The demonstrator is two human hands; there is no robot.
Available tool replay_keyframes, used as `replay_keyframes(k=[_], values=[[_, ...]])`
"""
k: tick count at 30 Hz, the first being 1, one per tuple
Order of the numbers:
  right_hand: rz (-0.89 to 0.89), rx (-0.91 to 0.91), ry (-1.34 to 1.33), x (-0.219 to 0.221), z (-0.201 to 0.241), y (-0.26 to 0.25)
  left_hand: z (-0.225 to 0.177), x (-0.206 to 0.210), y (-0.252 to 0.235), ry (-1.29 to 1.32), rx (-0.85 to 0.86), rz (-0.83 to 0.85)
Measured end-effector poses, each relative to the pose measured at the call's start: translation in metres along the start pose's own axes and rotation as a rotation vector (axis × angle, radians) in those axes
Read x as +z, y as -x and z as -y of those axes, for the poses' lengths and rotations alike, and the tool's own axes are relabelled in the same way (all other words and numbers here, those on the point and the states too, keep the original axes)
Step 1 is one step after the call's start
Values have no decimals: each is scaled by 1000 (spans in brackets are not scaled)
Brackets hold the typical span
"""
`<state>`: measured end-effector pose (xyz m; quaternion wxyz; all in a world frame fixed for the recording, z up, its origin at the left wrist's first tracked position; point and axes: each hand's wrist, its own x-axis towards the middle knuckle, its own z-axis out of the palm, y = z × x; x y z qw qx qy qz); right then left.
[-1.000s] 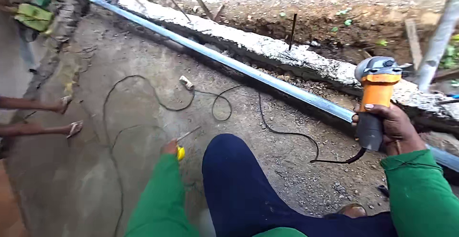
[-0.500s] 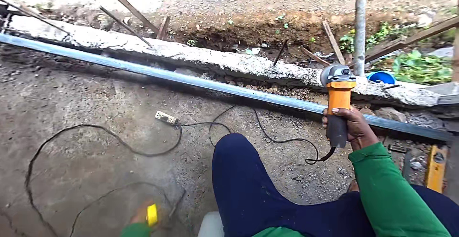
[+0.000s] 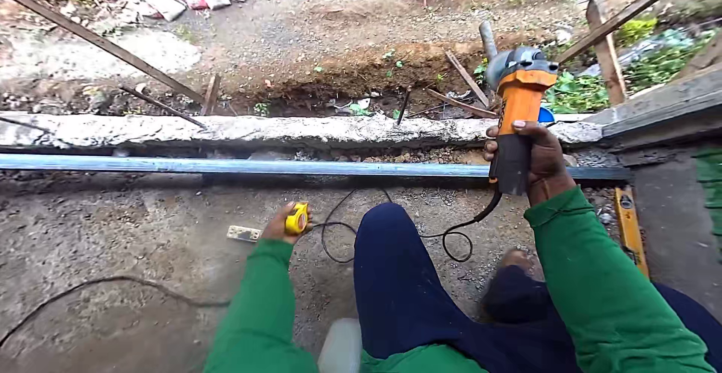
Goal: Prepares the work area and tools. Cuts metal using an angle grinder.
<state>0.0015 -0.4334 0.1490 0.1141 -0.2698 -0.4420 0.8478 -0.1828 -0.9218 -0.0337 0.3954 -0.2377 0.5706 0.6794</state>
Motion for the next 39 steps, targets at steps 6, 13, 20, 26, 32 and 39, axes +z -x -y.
replay_keyframes(k=[6,13,20,26,32,39], values=[[58,-46,-39,-34,-29,-11,1,80,-32,-107,-41,131],[-23,39,-155,-63,-112,-51,-19,225,8,-949,108,446],[55,140,-195,-82,-139,-78,-4,357,22,-1384,369,231],[43,155,-227,-75,-126,-109,7,405,8,-1567,332,23],[64,197,-305,-74,-120,-120,-14,416,10,-1859,327,-109],[-11,180,-291,-94,-124,-142,-93,355,32,-2224,375,-292]])
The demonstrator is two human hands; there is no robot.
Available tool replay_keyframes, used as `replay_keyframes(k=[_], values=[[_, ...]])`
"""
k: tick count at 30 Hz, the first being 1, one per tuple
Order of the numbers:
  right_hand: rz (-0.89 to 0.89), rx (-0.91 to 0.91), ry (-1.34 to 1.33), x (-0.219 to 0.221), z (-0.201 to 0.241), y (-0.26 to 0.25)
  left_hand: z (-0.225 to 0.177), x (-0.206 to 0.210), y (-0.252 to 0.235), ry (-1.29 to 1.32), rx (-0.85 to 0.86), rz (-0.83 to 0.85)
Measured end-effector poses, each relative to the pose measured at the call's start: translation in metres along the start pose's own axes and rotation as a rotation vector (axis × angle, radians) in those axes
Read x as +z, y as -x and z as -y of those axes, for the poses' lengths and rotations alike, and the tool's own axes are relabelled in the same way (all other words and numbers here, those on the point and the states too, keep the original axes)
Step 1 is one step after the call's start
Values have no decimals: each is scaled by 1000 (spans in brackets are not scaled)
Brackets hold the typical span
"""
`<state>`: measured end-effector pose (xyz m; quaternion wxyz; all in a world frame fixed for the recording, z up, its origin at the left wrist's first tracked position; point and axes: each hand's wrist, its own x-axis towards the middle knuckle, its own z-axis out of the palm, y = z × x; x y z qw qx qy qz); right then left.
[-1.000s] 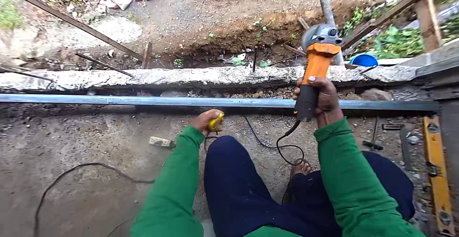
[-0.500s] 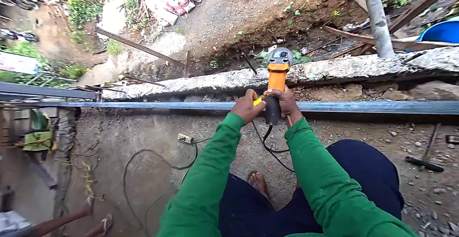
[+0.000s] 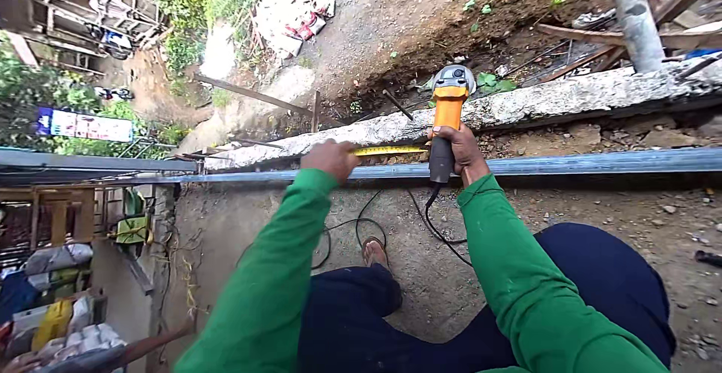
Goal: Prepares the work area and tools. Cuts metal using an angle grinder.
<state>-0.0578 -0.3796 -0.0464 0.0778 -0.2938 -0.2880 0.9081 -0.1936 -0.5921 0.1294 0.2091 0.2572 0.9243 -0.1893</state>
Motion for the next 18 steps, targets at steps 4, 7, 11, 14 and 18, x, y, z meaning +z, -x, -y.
replay_keyframes(k=[4,7,11,14,18], values=[[-6,-38,-71,-7,-1,-19,53,-58,14,-163,36,-125],[-5,-80,-89,-18,-13,-33,57,-102,13,-360,50,-240],[-74,-116,-30,-32,-29,-36,26,-126,-26,-535,73,-330],[-123,-127,33,-38,-39,-24,-11,-108,-68,-525,86,-293],[-163,-154,117,-41,-42,-15,-50,-76,-110,-570,51,-304]])
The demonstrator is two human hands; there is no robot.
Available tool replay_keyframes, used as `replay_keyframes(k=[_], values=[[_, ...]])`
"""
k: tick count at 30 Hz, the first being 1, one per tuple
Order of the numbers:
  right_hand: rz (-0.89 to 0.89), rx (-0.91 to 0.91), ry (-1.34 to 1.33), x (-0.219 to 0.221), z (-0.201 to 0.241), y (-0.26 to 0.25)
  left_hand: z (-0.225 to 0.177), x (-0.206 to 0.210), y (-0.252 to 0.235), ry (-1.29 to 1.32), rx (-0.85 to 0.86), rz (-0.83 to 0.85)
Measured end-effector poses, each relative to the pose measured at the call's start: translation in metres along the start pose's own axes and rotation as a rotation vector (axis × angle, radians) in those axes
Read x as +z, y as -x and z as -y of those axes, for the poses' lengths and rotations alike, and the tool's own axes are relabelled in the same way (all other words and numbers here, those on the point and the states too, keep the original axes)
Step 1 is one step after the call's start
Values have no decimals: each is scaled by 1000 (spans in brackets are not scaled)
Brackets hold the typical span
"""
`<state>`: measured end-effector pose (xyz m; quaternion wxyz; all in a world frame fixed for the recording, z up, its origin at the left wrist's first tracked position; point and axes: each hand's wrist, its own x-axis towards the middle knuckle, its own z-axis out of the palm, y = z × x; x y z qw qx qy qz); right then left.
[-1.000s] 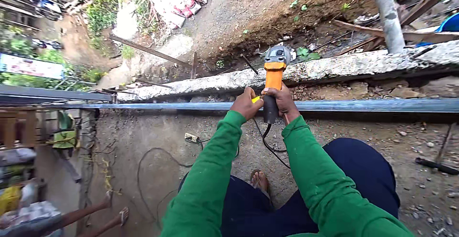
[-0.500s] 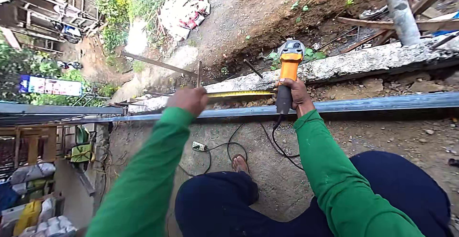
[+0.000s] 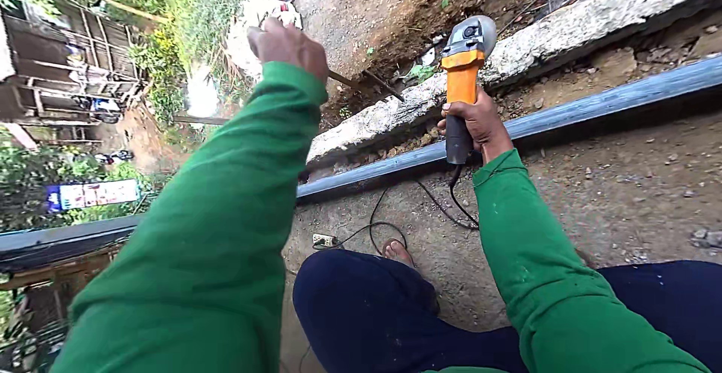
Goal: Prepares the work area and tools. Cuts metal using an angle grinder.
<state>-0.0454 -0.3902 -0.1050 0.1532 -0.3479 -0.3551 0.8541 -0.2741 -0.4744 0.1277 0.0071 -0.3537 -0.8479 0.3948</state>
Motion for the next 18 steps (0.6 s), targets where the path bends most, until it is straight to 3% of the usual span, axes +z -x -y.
replay_keyframes(k=[6,18], values=[[-1,-4,21,0,-2,7,-42,19,-21,-63,-113,78],[-11,12,6,3,-10,14,-46,28,-32,-116,-164,86]])
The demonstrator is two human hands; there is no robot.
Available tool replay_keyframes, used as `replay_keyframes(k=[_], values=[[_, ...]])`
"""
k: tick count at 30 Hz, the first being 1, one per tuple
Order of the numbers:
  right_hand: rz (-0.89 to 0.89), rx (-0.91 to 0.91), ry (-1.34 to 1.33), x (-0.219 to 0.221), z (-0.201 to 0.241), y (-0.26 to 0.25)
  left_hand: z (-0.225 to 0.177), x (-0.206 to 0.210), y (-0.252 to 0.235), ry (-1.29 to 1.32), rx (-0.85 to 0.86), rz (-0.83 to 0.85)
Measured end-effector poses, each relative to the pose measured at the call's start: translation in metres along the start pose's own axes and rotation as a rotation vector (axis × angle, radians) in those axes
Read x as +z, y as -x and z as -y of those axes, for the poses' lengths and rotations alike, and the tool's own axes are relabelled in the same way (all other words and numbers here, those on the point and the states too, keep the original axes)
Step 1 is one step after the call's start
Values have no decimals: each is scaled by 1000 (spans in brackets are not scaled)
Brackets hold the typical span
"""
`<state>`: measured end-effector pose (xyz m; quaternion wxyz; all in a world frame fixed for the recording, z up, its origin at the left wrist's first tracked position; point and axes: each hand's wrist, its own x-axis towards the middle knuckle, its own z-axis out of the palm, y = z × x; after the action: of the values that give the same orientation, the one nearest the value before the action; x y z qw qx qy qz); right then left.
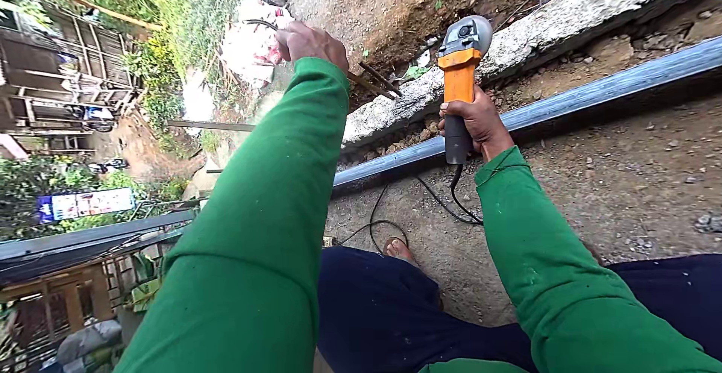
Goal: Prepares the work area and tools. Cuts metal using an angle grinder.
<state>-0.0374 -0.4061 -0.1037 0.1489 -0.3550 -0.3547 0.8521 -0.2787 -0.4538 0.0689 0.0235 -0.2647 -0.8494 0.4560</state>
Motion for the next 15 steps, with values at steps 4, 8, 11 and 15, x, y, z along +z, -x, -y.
replay_keyframes(k=[4,8,11,15], values=[[5,21,24,-2,1,2,-6,-4,0,-62,20,18],[6,23,30,-1,3,2,-11,-14,2,-110,25,33],[7,22,32,-1,-1,0,-14,-18,2,-100,42,14],[7,34,41,0,-4,-1,-15,-22,2,-79,64,22]])
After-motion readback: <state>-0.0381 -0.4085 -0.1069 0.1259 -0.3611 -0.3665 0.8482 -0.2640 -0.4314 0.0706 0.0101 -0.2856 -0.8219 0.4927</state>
